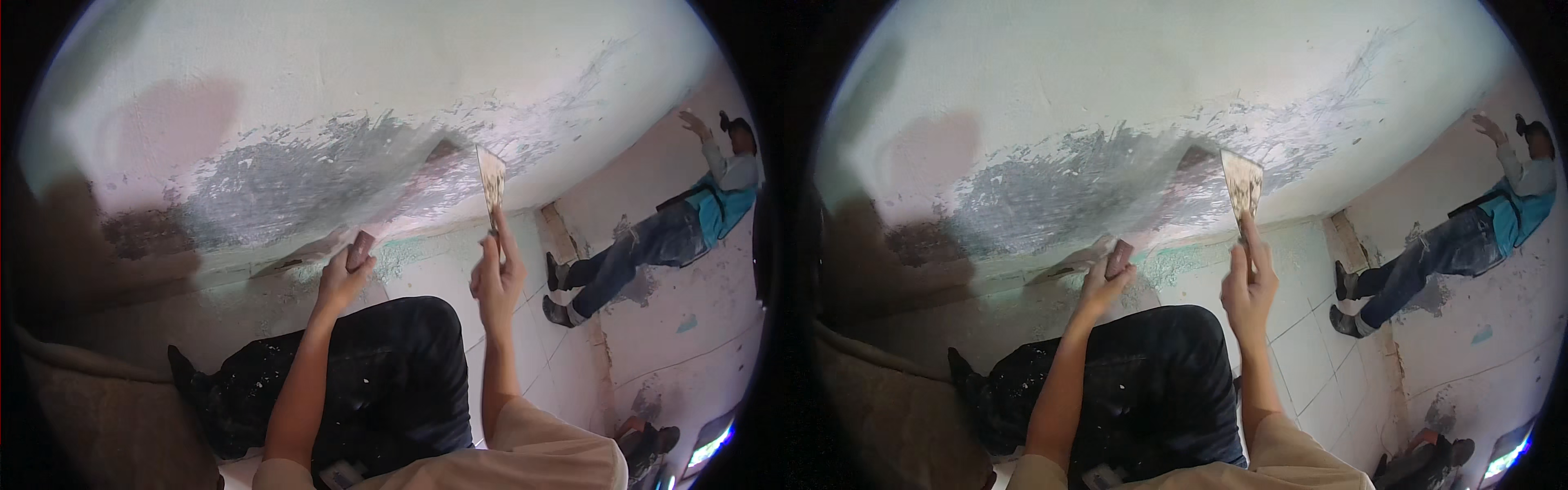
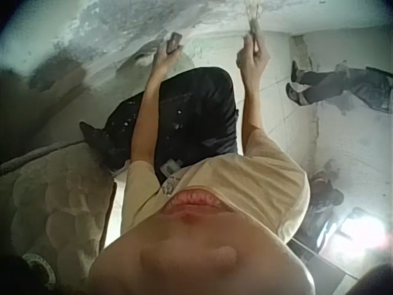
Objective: The person scrapes old paint from a wall using a putty knife.
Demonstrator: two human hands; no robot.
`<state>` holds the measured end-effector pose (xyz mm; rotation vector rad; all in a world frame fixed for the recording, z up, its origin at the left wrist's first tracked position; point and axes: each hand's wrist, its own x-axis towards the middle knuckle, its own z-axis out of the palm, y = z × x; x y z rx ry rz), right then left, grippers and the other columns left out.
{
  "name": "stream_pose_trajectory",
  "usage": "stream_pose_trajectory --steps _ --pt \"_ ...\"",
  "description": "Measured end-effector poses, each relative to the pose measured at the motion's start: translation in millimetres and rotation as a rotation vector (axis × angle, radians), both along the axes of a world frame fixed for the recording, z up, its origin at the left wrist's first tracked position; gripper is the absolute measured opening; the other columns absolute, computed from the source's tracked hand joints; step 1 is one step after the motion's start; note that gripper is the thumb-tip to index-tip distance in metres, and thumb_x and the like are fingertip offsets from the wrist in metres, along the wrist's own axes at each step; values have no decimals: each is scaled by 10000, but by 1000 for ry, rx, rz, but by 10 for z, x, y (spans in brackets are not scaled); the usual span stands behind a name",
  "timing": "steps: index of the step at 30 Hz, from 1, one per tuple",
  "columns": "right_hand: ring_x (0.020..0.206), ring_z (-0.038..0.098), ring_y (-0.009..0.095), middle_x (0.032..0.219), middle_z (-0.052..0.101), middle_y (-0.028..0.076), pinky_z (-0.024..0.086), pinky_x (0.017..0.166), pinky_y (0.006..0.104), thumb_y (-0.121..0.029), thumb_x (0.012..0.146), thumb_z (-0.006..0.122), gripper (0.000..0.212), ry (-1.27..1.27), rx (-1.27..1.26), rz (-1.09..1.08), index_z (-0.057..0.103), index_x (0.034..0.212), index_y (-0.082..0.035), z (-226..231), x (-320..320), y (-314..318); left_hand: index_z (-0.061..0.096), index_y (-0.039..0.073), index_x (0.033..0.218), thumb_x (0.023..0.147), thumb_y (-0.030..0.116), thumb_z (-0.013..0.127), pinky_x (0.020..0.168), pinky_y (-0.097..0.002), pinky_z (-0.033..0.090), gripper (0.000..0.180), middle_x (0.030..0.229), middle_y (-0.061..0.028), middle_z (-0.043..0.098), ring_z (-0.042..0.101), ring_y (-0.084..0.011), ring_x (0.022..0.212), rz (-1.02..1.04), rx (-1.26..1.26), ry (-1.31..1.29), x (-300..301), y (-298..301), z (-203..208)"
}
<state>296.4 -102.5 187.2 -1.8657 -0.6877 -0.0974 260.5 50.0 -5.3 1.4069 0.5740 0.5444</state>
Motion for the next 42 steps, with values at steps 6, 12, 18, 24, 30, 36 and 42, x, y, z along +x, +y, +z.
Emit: stream_pose_trajectory --steps 6,12,18,24,30,36,42 --pt "574 382 60 742 451 8 339 518 201 -49 878 446 350 -413 168 -289 505 1221 -76 -133 245 626 574 25 902 750 348 643 613 -312 460 363 730 -103 618 612 -192 648 -438 2 -4 4 -93 -52" --pt "460 331 -2 679 490 -11 273 400 168 -55 882 423 359 -390 301 -268 489 1235 -65 -119 201 835 569 13 901 764 337 643 567 -292 456 360 665 -71 595 587 -154 557 -376 12 -28 -42 -103 -66" --pt "392 295 11 708 492 16 247 333 203 -50 876 406 377 -489 303 -271 467 1248 -55 -71 294 970 563 7 920 770 329 639 571 -294 467 363 664 -75 598 584 -151 555 -418 0 -35 -34 -107 -73" --pt "546 289 46 623 361 -29 279 476 203 -54 879 416 358 -321 544 -242 450 1219 52 847 244 1051 566 6 930 766 323 646 574 -292 470 366 680 -75 606 593 -151 577 -445 -32 -26 9 -97 -204" --pt "591 352 65 690 453 4 322 519 200 -30 871 432 346 -390 254 -284 492 1211 -7 83 -63 568 577 28 911 755 372 640 603 -305 458 384 683 -76 614 601 -167 601 -442 55 46 -71 -105 -85" --pt "549 356 23 655 469 -36 297 479 184 -35 866 435 342 -456 139 -254 509 1200 -25 163 83 608 583 42 887 748 401 634 618 -316 447 389 679 -68 613 602 -178 622 -449 100 70 -26 -125 -95" --pt "568 376 29 651 485 -17 304 494 183 -56 862 455 333 -292 192 -298 518 1187 -18 26 -211 533 582 41 876 749 406 631 619 -320 446 390 692 -73 614 604 -190 626 -436 75 86 -100 -70 -150"
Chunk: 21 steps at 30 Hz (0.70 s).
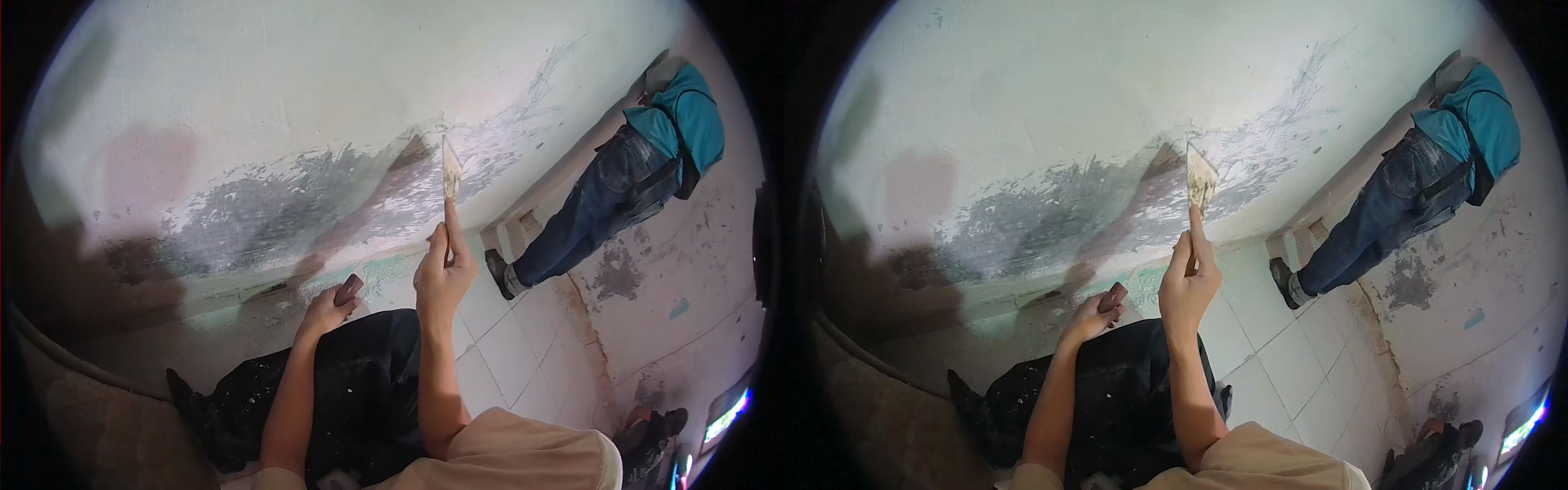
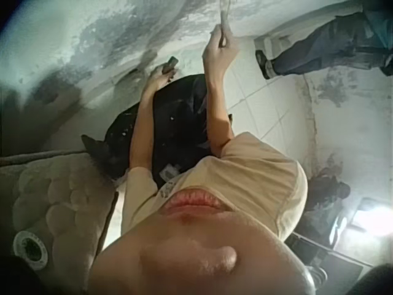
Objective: The person scrapes old paint from a wall using a putty knife.
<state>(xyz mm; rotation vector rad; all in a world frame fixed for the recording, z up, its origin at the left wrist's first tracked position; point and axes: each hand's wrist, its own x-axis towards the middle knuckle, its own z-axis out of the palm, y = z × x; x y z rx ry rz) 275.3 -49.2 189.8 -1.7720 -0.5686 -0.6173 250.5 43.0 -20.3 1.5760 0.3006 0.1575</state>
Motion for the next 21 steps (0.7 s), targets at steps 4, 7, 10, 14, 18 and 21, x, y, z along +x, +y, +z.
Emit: stream_pose_trajectory --steps 4,7,10,14,18,21 --pt "599 376 54 714 536 39 326 507 199 -28 869 434 326 -84 120 41 513 1185 -6 322 382 142 564 -24 953 780 307 648 600 -280 464 383 739 -58 598 569 -127 647 -78 55 -16 93 -94 161" --pt "586 362 53 668 485 15 325 506 197 -21 869 424 326 -166 101 16 503 1182 23 337 346 161 589 43 884 745 408 630 639 -316 447 393 700 -75 618 611 -198 659 -70 -8 -50 88 -79 -19" --pt "565 341 44 655 463 -1 301 480 190 -22 869 428 327 -86 5 59 510 1183 13 54 185 104 594 52 890 743 408 631 642 -318 448 386 705 -75 623 612 -202 669 -33 61 40 21 28 -43" --pt "538 304 41 650 458 -10 256 456 198 -16 863 432 335 -18 120 91 520 1187 -13 62 308 203 603 66 894 738 414 633 649 -325 447 382 698 -73 618 607 -197 673 -56 51 9 33 -35 96" --pt "535 306 37 702 521 3 266 453 197 -31 868 433 341 -8 135 68 508 1201 -18 -2 205 221 603 60 930 742 409 630 687 -330 444 398 735 -103 625 605 -222 714 -69 48 9 -16 -4 -9" --pt "536 305 36 708 528 6 262 453 196 -38 868 437 343 -27 79 48 506 1204 -21 -52 188 173 601 55 941 745 408 626 694 -337 446 405 760 -119 626 605 -247 742 -44 75 17 0 -6 -41"
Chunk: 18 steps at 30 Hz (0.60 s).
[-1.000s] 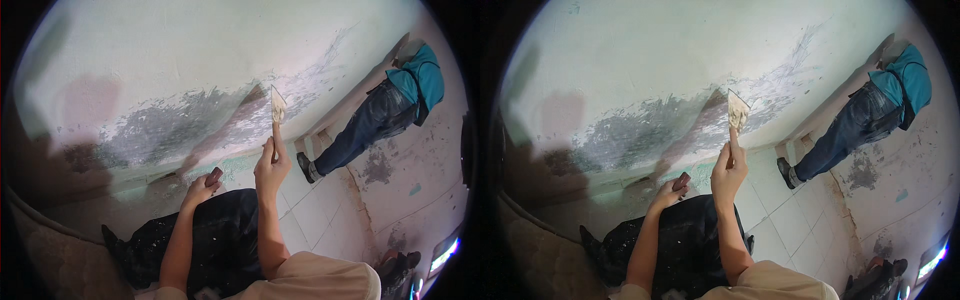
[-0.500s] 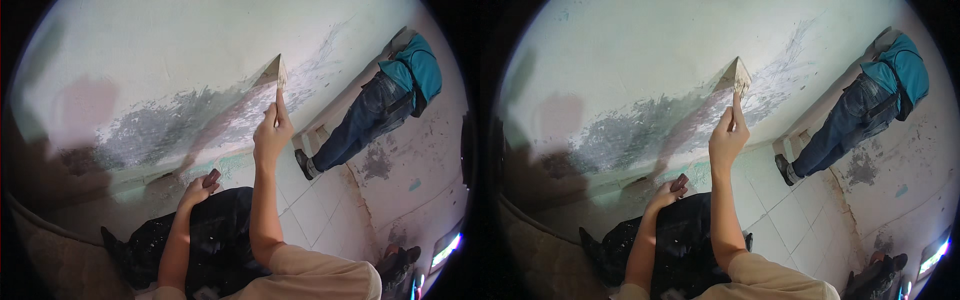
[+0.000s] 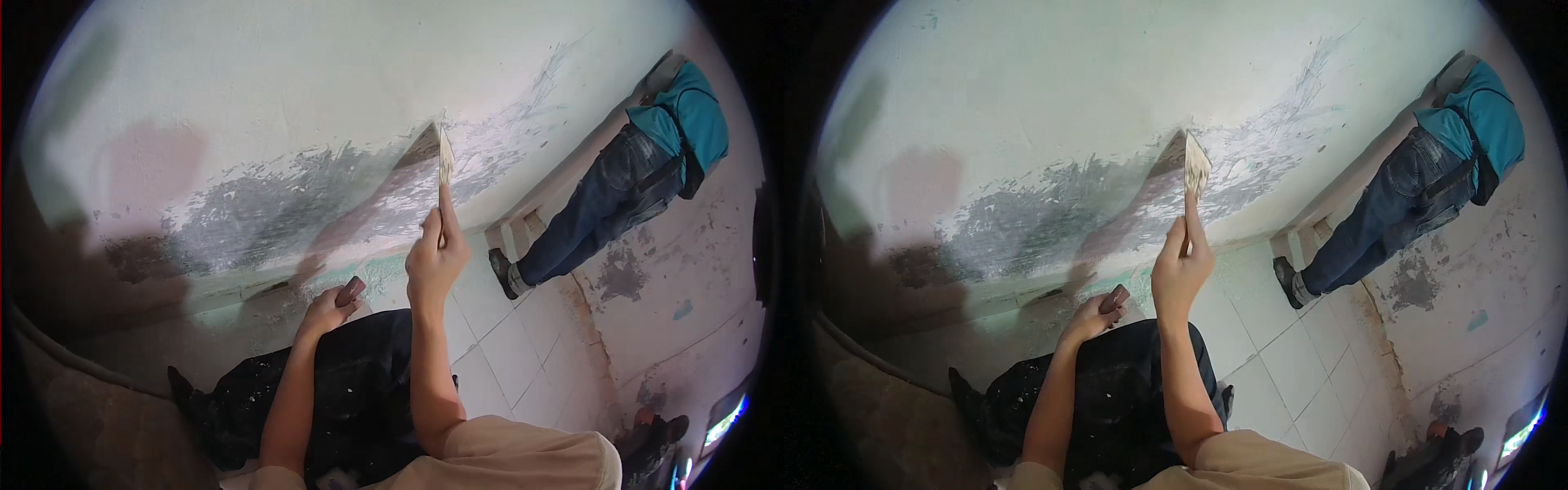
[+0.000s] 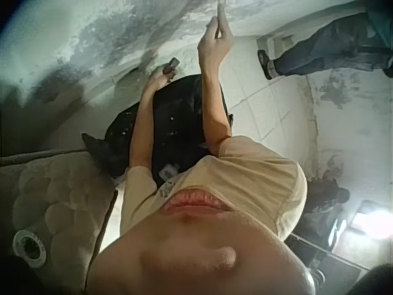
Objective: The person scrapes old paint from a wall using a putty knife.
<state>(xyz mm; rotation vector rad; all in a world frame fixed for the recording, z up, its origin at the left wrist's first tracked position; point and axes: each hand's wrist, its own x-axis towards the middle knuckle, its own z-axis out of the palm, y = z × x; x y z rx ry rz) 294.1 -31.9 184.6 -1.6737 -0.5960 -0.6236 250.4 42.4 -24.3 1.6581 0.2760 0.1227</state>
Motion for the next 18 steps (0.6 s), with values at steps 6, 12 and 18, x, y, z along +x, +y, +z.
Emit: stream_pose_trajectory --steps 6,12,18 --pt "554 327 36 713 518 11 299 486 193 -25 871 418 347 -4 2 17 487 1211 -5 81 71 43 593 56 963 745 409 623 720 -352 439 416 825 -148 623 599 -292 808 -46 21 1 65 -15 -17" --pt "530 294 33 645 500 -4 249 446 200 -34 876 421 340 69 21 57 502 1206 -24 108 115 38 590 73 1001 741 423 618 761 -381 437 437 905 -170 623 586 -324 898 16 -27 -30 62 -35 -79" --pt "541 302 26 695 505 -1 258 458 191 -49 868 438 342 3 -36 1 505 1203 -28 19 35 -64 592 79 1017 730 424 625 791 -379 435 450 951 -178 616 575 -329 938 -9 60 93 7 10 -62"
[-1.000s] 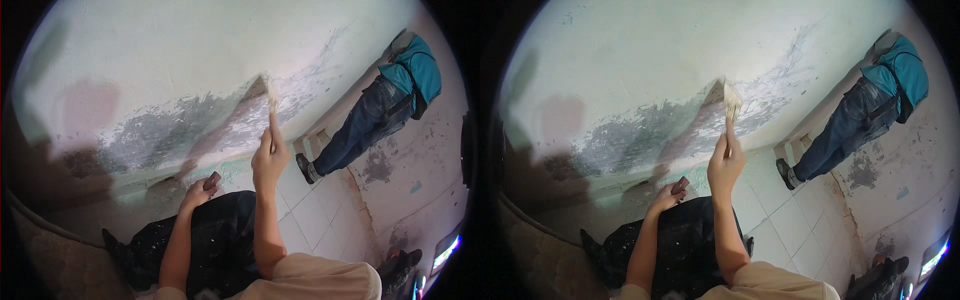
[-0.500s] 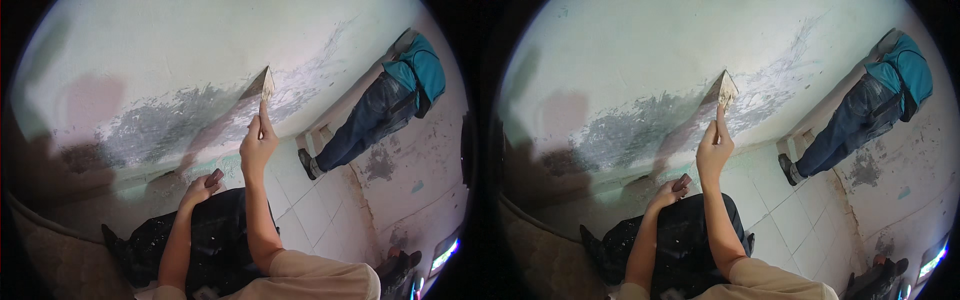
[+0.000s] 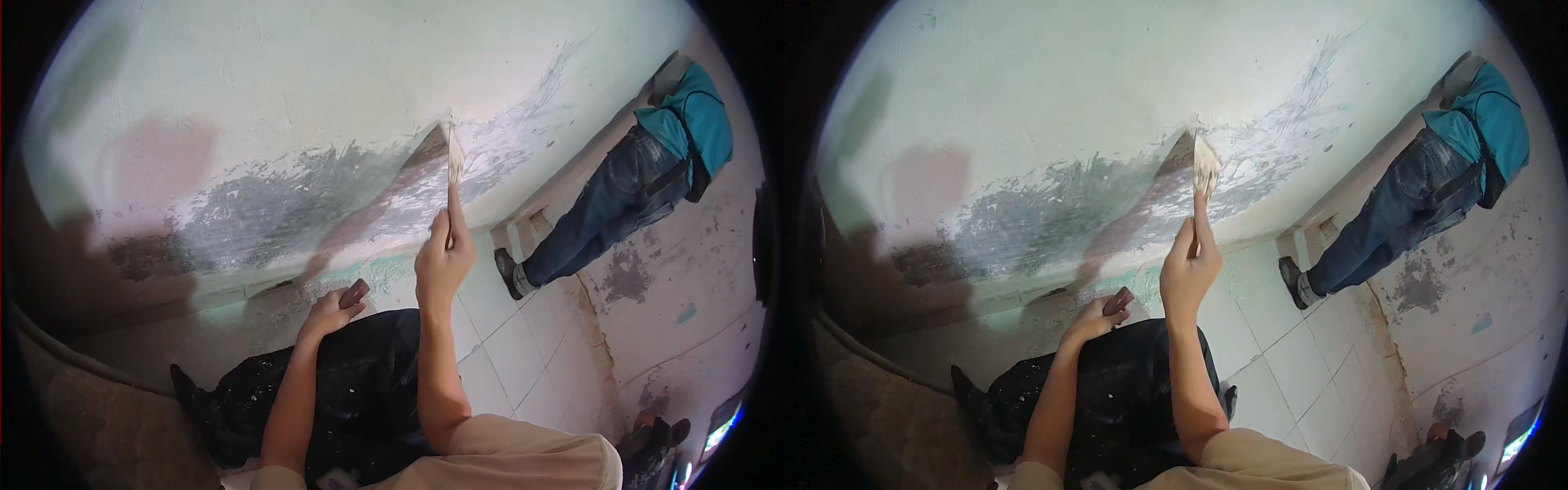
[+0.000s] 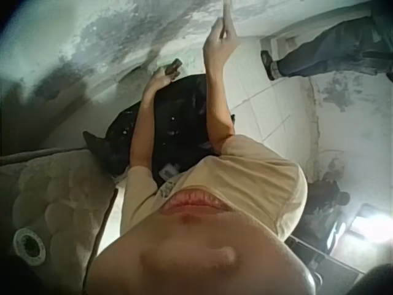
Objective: The person scrapes old paint from a wall using a putty knife.
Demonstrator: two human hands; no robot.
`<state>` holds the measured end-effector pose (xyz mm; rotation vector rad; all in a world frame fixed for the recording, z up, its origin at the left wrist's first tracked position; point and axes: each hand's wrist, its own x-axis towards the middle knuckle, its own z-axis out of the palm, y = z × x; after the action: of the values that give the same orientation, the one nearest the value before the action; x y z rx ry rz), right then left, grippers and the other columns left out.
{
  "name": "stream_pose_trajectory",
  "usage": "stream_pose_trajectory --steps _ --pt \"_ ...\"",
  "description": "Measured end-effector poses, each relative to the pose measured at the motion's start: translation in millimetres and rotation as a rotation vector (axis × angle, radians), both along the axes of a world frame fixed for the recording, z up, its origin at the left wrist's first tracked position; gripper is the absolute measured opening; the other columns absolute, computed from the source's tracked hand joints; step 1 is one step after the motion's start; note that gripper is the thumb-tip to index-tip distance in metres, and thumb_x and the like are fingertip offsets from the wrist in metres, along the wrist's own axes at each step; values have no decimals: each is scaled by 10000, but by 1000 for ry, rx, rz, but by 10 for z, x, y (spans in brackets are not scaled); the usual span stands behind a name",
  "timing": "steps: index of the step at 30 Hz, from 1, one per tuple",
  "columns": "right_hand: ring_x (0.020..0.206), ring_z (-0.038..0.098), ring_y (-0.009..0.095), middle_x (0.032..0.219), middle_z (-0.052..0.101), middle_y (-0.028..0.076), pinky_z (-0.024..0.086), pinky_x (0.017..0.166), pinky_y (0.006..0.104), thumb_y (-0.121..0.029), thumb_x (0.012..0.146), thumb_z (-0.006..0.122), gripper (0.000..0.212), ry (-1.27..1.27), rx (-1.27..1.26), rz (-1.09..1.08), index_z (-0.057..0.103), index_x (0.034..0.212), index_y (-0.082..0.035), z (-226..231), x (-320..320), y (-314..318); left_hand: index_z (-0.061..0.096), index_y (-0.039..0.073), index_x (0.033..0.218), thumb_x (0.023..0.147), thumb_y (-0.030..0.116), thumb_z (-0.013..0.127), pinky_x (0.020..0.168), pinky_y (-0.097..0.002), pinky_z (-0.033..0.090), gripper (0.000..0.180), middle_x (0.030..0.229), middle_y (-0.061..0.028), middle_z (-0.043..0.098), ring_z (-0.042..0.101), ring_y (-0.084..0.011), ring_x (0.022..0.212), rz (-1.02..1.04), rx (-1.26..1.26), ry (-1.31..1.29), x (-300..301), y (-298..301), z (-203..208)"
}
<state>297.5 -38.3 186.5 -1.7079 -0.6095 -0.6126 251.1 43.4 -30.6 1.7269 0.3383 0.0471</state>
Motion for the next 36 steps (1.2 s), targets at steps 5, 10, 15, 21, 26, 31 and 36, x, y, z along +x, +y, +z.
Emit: stream_pose_trajectory --steps 5,10,15,21,26,31,36 --pt "546 297 28 622 412 -41 254 475 188 -58 858 449 356 -23 53 43 496 1210 -29 97 115 143 597 80 1009 732 422 623 792 -377 435 441 955 -177 616 575 -331 935 3 -54 -72 89 -87 -34" --pt "549 295 29 604 360 -53 248 478 186 -49 863 437 354 -66 3 20 492 1212 -20 -4 44 -2 596 82 1010 732 423 623 790 -372 435 440 959 -174 616 574 -330 939 -61 -11 -16 -18 29 35" --pt "554 301 30 618 370 -43 253 479 190 -48 863 431 353 -4 59 47 492 1209 -12 277 203 67 587 88 1041 729 424 626 799 -377 433 459 986 -172 613 570 -333 953 -29 -67 -82 101 -71 -41" --pt "535 299 24 613 383 -48 257 467 196 -58 861 440 352 -23 -57 -23 498 1205 -19 11 65 -87 593 79 1019 725 431 625 796 -384 435 459 960 -180 614 571 -337 945 -5 4 -45 8 -21 7" --pt "532 293 31 626 430 -30 263 459 191 -18 867 421 361 35 54 85 482 1223 -20 59 156 161 596 71 998 722 425 631 788 -384 437 450 944 -186 614 574 -338 933 -24 12 -40 -23 -36 83" --pt "537 290 34 638 448 -22 259 468 187 7 861 412 371 -47 58 14 488 1222 -33 -14 102 90 596 84 1013 723 419 634 795 -375 437 444 950 -171 619 577 -327 937 -39 -19 1 12 -13 111" --pt "556 316 32 712 489 10 275 464 194 -2 865 407 358 35 10 45 499 1210 -22 98 130 141 582 103 1062 735 412 626 813 -363 434 452 960 -152 624 577 -316 948 29 -83 -86 48 -54 -100"
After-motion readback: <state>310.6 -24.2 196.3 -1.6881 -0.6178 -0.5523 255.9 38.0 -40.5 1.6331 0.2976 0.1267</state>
